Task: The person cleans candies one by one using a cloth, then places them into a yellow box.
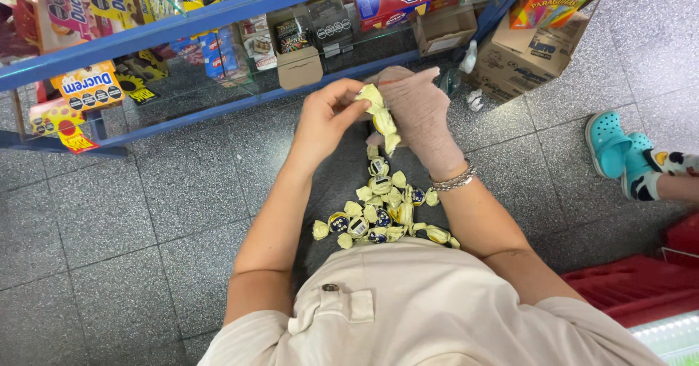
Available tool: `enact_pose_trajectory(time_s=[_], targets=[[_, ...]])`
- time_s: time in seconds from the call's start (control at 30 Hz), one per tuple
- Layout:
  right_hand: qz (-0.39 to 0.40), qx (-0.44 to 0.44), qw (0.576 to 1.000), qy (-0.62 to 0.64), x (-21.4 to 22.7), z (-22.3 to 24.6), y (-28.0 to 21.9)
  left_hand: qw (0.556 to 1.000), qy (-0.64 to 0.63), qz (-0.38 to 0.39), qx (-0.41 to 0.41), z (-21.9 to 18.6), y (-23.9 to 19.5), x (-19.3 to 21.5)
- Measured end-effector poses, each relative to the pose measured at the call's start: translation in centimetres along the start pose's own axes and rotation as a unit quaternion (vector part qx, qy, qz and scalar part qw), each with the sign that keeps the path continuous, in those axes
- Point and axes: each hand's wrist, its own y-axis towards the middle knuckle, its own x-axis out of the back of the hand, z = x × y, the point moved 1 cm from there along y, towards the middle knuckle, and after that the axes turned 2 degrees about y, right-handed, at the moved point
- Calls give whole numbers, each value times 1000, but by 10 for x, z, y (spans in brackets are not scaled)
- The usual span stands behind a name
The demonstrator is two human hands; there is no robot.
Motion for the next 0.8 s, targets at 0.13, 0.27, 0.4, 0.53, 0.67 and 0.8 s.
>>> enact_pose_trajectory(time_s=[0.13, 0.27, 0.4, 0.53, 0.67, 0.8], targets=[[-19, -12, 998, -59, 3, 7, -2, 1000, 12, 1, -18, -16, -9, -4], [8, 116, 974, -195, 35, 27, -20, 998, 18, -12, -57, -34, -5, -7], [28, 166, 979, -116, 116, 53, -52, 994, -21, -70, -76, -33, 1, -5], [70, 263, 960, 68, 197, 83, -73, 980, -6, -175, -96, -45, 2, 5], [313, -131, 918, -207, 213, 118, -69, 933, 197, -263, -150, -59, -2, 10], [308, -97, 925, -201, 78, 54, -41, 888, 280, -291, -219, -47, 4, 4]])
